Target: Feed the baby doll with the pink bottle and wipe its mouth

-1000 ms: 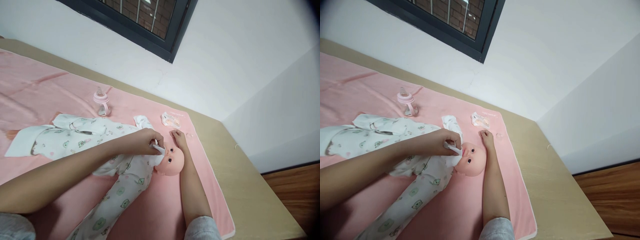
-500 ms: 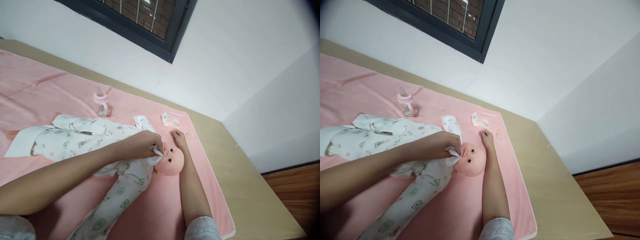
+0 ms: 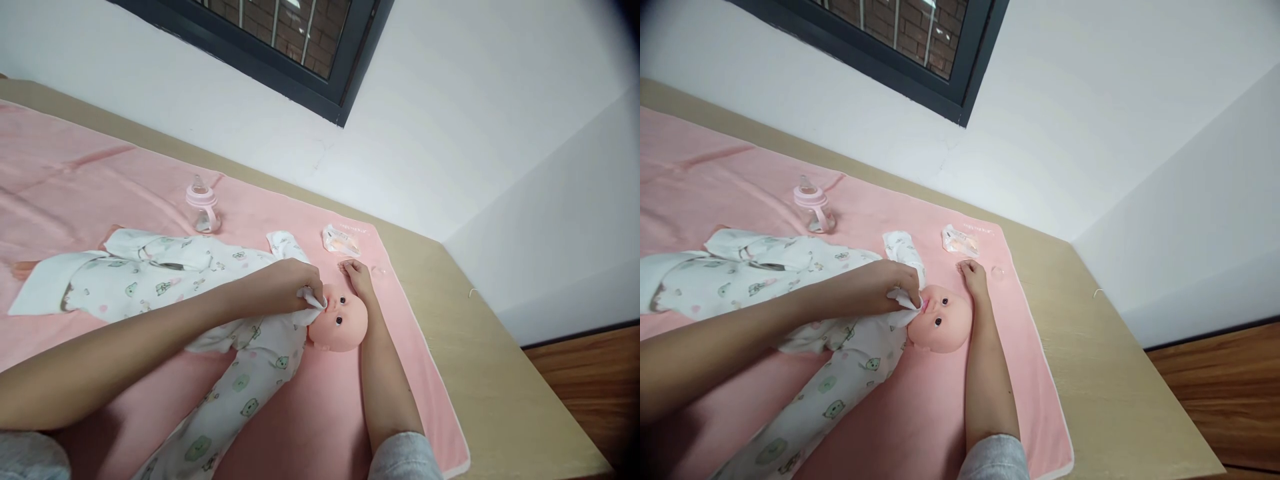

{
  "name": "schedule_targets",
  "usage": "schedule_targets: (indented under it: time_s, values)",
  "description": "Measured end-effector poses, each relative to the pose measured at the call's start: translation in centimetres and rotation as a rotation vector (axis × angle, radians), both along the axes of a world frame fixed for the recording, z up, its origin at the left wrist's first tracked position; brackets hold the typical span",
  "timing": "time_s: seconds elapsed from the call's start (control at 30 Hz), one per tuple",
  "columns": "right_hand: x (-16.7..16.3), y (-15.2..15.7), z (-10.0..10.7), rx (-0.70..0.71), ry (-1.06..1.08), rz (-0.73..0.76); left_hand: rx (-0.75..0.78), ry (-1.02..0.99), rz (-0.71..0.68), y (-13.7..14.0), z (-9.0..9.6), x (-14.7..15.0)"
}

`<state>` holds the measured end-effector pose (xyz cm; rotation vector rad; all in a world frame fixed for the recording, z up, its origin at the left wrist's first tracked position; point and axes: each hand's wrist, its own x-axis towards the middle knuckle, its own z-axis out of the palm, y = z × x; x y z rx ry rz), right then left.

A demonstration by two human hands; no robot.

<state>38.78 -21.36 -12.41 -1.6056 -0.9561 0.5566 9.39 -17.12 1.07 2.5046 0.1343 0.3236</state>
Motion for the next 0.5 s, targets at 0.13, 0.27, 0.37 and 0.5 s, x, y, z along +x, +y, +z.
schedule_targets:
  time_s: [0.13, 0.27, 0.37, 0.5]
  values:
    - [0.11, 0.09, -0.14, 0.006, 0.004, 0.002, 0.013, 0.004, 0.018, 0.19, 0.23, 0.01]
    - [0.15, 0.11, -0.18, 0.004, 0.007, 0.004, 0.016, 0.016, 0.038, 0.37, 0.39, 0.00]
    - [0.11, 0.08, -0.15, -0.001, 0.004, 0.004, 0.039, 0.020, 0.029, 0.38, 0.27, 0.12]
    - [0.03, 0.00, -0.02, -0.006, 0.002, 0.000, 0.018, 0.008, 0.046, 0.41, 0.09, 0.28]
